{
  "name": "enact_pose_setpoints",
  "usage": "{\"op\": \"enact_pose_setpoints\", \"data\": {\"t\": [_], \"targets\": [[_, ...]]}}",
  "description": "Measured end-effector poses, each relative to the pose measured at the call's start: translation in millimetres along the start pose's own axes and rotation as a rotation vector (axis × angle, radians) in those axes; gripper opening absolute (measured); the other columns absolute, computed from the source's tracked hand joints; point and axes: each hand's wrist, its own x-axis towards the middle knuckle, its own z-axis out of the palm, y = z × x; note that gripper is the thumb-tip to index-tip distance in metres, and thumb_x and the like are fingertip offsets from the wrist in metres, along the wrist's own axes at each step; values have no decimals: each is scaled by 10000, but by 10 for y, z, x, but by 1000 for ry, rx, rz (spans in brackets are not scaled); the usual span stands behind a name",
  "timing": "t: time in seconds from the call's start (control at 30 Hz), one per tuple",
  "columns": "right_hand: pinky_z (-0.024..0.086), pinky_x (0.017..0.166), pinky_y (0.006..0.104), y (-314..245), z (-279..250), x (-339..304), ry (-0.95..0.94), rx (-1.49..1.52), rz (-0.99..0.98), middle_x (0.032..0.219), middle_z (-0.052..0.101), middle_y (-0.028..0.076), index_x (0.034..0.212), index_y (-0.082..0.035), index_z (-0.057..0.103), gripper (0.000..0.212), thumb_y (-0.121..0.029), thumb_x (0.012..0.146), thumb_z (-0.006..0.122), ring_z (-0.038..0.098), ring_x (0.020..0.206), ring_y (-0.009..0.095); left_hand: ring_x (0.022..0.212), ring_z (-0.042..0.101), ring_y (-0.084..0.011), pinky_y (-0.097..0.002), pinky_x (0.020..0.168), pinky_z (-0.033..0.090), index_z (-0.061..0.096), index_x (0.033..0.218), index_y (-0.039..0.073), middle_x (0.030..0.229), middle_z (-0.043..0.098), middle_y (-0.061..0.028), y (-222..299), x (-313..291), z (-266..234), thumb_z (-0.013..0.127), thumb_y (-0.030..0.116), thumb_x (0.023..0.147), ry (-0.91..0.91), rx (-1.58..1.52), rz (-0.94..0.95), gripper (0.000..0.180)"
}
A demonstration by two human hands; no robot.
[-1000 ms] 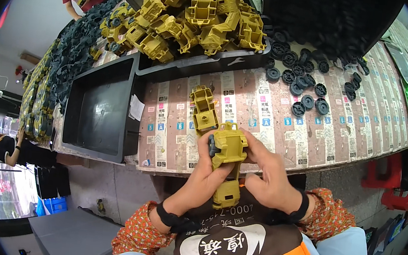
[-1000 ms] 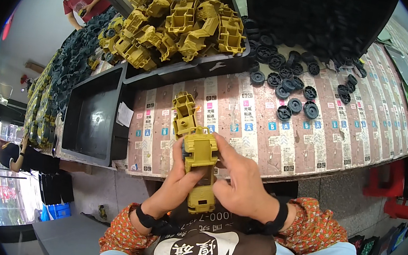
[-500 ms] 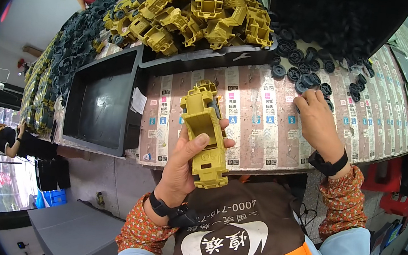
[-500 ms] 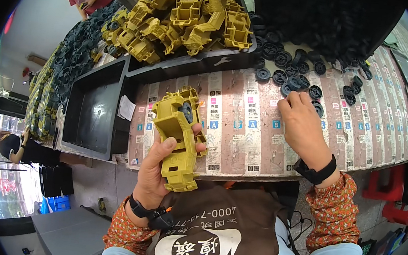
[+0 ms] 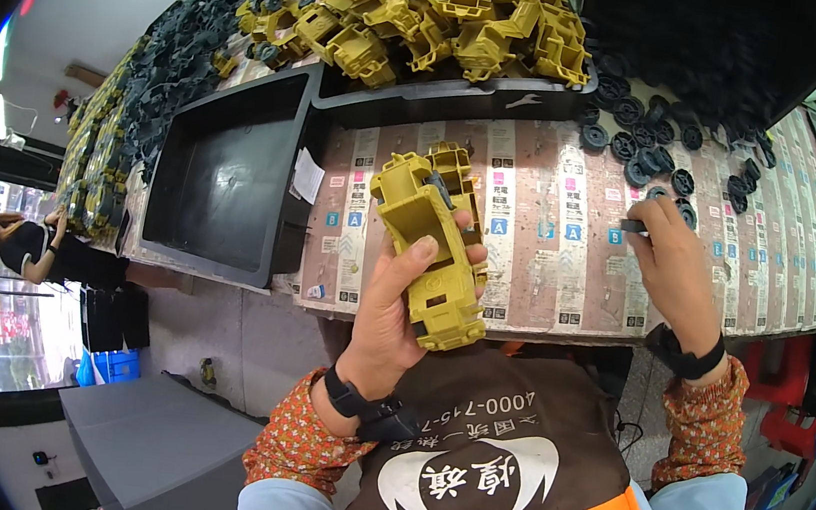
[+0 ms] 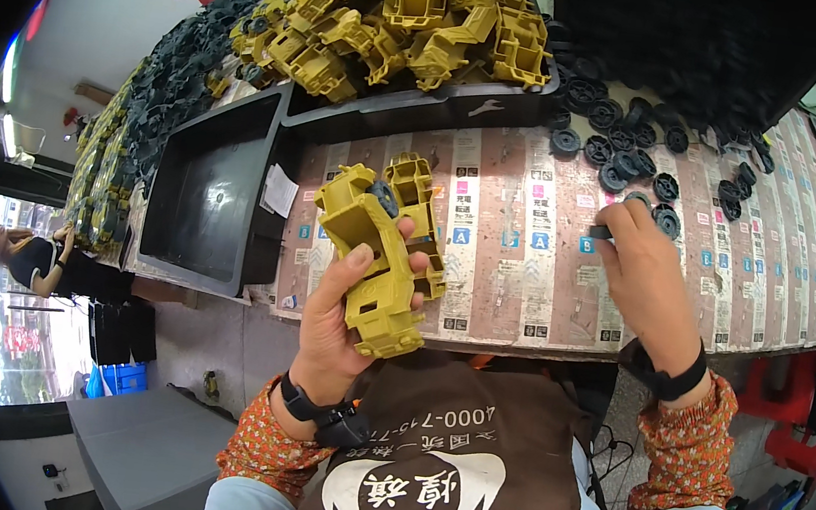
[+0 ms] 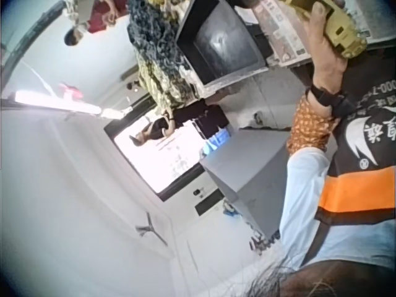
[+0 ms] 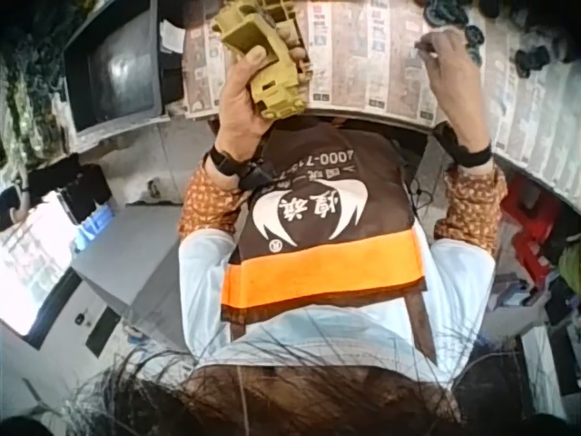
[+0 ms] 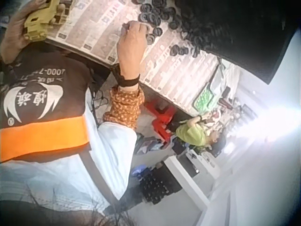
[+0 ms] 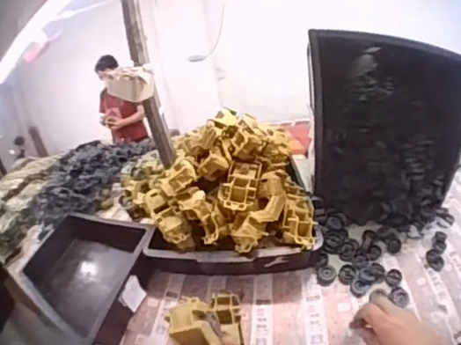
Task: The person assembles yellow plastic toy truck bodies by inserting black wheels into the chassis. They repeatedly pick up a truck body, attach wheels one by one, and place the completed unit into a black bin. The process is repetitive and performed by hand without tools.
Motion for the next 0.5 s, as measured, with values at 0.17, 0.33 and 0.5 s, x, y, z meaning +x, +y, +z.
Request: {"op": "enact_pose_setpoints", "data": {"t": [0.17, 0.33, 0.5], "targets": [[613, 729, 294, -756, 287, -28, -210, 986, 304, 1061, 692, 92, 1183, -16, 582, 175, -32, 1009, 591, 734, 924, 163, 1107, 684, -235, -385, 916, 621, 478, 1434, 6, 1305, 626, -129, -78, 19, 19, 602, 202, 1028, 100, 68, 107, 467], [628, 796, 283, -1177, 524, -169, -272, 1108, 308, 1081, 708, 97, 1271, 14, 568, 256, -6, 1016, 567, 740, 945, 155, 1101, 688, -217, -381, 921, 619, 504, 1408, 22, 1264, 637, -113, -105, -4, 102, 625, 162, 1015, 110, 127, 199, 434], [629, 812, 296, -1238, 633, -276, -233, 1120, 248, 1073, 727, 137, 1323, 33, 558, 325, 18, 998, 559, 747, 965, 181, 1108, 679, -225, -382, 903, 621, 454, 1422, 39, 1324, 612, -119, -141, -11, 63, 619, 106, 1015, 111, 143, 288, 444]]}}
